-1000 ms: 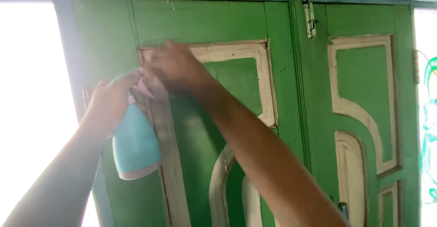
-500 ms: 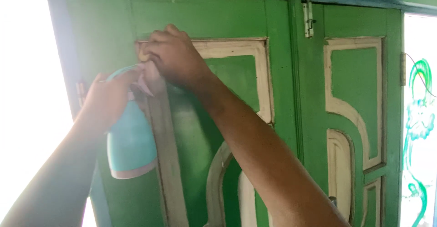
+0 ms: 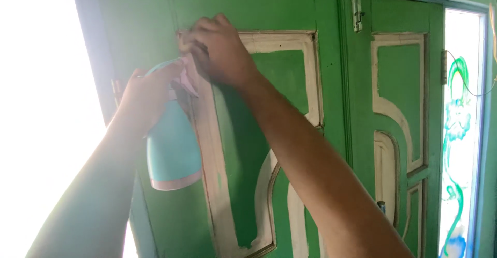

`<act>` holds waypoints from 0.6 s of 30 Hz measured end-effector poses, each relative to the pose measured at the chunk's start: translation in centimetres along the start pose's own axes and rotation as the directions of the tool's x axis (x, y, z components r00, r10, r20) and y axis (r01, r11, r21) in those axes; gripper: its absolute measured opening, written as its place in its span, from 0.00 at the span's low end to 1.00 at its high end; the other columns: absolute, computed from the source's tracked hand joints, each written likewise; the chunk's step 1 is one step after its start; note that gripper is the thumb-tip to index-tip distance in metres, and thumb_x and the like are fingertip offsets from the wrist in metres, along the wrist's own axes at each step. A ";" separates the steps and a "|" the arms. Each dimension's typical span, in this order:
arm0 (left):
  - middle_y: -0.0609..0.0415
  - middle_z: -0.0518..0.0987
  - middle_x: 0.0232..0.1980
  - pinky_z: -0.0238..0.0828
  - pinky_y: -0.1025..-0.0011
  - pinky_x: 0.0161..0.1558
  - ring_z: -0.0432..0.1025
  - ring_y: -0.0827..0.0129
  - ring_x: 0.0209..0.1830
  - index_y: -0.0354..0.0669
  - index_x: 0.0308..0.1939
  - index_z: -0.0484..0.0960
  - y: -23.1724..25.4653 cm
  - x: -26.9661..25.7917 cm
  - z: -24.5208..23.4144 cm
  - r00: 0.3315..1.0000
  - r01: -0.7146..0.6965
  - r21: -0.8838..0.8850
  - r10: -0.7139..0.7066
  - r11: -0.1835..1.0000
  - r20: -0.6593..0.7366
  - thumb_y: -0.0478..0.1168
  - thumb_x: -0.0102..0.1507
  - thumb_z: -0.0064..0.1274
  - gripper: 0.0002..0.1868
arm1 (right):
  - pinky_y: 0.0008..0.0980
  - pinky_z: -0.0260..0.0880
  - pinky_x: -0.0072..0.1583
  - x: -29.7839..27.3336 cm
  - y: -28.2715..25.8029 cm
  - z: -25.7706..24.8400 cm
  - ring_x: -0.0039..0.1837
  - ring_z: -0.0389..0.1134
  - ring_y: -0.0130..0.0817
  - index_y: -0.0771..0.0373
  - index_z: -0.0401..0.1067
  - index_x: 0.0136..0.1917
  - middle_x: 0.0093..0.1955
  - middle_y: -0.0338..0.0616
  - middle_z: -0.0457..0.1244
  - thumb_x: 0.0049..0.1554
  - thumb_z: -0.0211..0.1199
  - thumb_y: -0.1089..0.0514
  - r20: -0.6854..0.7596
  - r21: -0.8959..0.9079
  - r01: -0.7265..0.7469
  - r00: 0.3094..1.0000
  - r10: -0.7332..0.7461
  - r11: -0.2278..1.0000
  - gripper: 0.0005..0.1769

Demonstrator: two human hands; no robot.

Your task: Cleaning a green wooden door using a cloth, spray bottle, and sponge.

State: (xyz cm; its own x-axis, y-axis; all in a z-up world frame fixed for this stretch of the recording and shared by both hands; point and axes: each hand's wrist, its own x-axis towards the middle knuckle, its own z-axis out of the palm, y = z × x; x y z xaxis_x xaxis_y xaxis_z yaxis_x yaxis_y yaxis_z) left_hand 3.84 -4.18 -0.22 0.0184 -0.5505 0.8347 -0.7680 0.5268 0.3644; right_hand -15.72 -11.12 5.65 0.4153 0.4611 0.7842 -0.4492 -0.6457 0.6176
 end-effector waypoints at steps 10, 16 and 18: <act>0.46 0.82 0.57 0.62 0.57 0.68 0.74 0.49 0.56 0.58 0.72 0.71 -2.4 1.7 1.2 0.899 -0.388 0.460 0.438 0.799 -0.004 0.31 0.66 0.37 0.30 | 0.49 0.64 0.60 -3.3 -1.7 -1.4 0.55 0.65 0.50 0.62 0.74 0.49 0.52 0.50 0.67 0.56 0.64 0.63 0.065 0.030 0.107 0.992 -0.109 0.994 0.07; 0.42 0.69 0.61 0.72 0.59 0.58 0.71 0.51 0.58 0.65 0.68 0.77 3.2 -1.6 -0.7 0.998 0.050 -0.025 -0.049 0.998 0.032 0.46 0.73 0.43 0.20 | 0.47 0.65 0.58 0.2 -0.6 -0.6 0.51 0.65 0.46 0.59 0.75 0.48 0.49 0.45 0.68 0.56 0.63 0.63 -0.037 -0.017 -0.046 0.998 0.046 0.999 0.05; 0.43 0.69 0.61 0.72 0.58 0.59 0.71 0.53 0.59 0.65 0.68 0.78 2.6 -1.2 -0.4 0.994 0.101 -0.133 -0.094 0.986 0.053 0.44 0.73 0.42 0.20 | 0.47 0.64 0.59 -2.3 -2.1 -0.9 0.52 0.65 0.46 0.61 0.74 0.48 0.49 0.46 0.67 0.57 0.62 0.63 -0.006 0.010 0.003 1.000 -0.003 1.000 0.05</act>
State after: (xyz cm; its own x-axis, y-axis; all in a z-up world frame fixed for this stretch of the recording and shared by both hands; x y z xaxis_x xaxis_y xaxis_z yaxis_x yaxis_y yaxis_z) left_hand 2.06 -1.84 -0.09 0.0569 -0.6312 0.7735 -0.6704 0.5500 0.4981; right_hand -16.46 -10.27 2.59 0.4114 0.4666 0.7830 -0.4400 -0.6506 0.6189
